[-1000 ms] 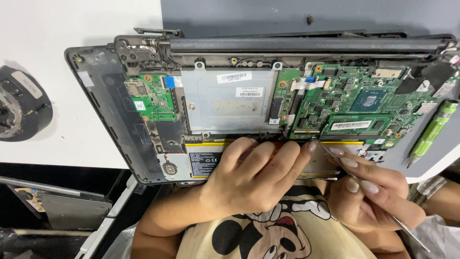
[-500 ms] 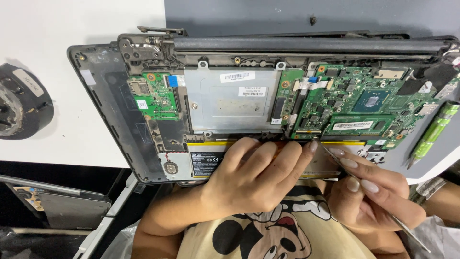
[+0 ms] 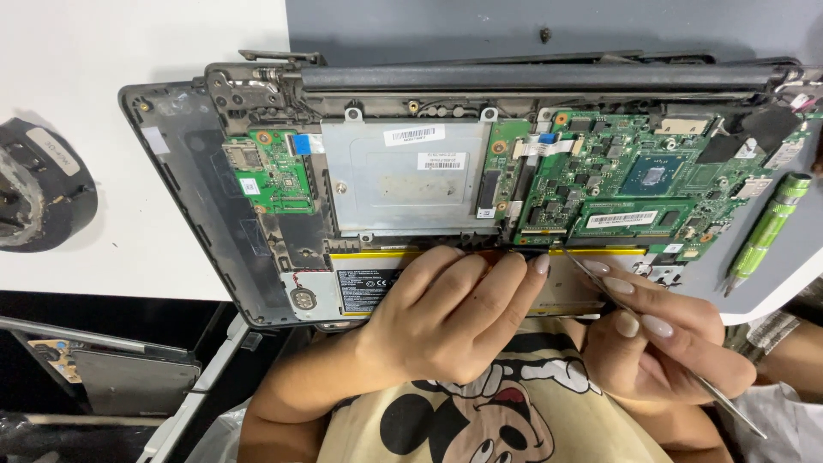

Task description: The person uses tweezers to carefully remove a small black component from the motherboard of a disassembled laptop. They then use the tweezers to lift and peel back a white protective sticker covering the battery area, revealing the orange battery underneath.

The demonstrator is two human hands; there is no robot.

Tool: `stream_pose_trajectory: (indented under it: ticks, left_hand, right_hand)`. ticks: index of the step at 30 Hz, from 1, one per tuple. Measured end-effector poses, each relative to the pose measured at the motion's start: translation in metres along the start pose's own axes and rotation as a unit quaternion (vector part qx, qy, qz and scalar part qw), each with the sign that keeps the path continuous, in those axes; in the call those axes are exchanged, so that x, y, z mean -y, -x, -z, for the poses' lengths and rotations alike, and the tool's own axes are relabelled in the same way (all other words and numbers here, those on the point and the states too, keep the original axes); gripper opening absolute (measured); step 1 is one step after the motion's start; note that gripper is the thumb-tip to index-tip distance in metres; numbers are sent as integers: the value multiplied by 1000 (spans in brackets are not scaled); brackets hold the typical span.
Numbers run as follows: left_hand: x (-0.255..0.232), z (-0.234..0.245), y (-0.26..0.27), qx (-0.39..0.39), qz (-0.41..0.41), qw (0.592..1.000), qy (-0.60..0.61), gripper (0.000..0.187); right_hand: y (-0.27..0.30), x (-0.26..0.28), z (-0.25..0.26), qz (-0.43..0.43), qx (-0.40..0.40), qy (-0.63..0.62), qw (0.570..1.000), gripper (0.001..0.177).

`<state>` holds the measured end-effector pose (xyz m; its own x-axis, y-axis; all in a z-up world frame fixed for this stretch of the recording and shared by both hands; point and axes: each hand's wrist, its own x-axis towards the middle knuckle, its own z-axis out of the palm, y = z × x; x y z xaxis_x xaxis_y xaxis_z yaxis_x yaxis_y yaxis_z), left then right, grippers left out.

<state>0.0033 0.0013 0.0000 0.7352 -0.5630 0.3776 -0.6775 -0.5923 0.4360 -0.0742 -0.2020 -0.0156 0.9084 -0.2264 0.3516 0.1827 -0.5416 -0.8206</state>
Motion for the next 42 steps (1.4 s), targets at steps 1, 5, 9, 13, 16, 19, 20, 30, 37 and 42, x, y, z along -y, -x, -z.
stream_pose_trajectory:
  ticks: [1, 5, 9, 13, 16, 19, 20, 30, 37, 42]
  left_hand:
    - [0, 0, 0, 0, 0, 1000, -1, 23]
    - [-1, -2, 3, -4, -5, 1000, 10, 23]
    - [-1, 0, 2, -14, -9, 1000, 16, 22]
    - [-4, 1, 2, -18, -7, 1000, 14, 18]
    - [-4, 2, 2, -23, -6, 999, 29, 25]
    - [-6, 3, -1, -42, 5, 996, 73, 19]
    - [-6, 2, -1, -54, 3, 996, 74, 20]
    - [-16, -20, 8, -166, 30, 985, 32, 12]
    - [-11, -20, 5, -142, 29, 989, -4, 10]
    - [-10, -23, 5, -142, 11, 987, -71, 15]
  right_hand:
    - [0, -2, -3, 1, 0, 0, 1000, 27]
    - [0, 0, 4, 0, -1, -18, 1000, 22]
    - [-6, 6, 7, -2, 70, -23, 997, 22]
    - [-4, 3, 15, 4, 93, -42, 995, 23]
    - [-2, 8, 16, -27, 50, -61, 996, 17]
    - [5, 0, 22, -41, 65, -83, 994, 21]
    - [4, -2, 17, -19, 45, -111, 993, 19]
    - [-16, -12, -3, 87, 34, -180, 979, 12]
    - [-17, -10, -2, 72, 38, -175, 981, 14]
    - [-10, -22, -4, 95, 17, -162, 982, 12]
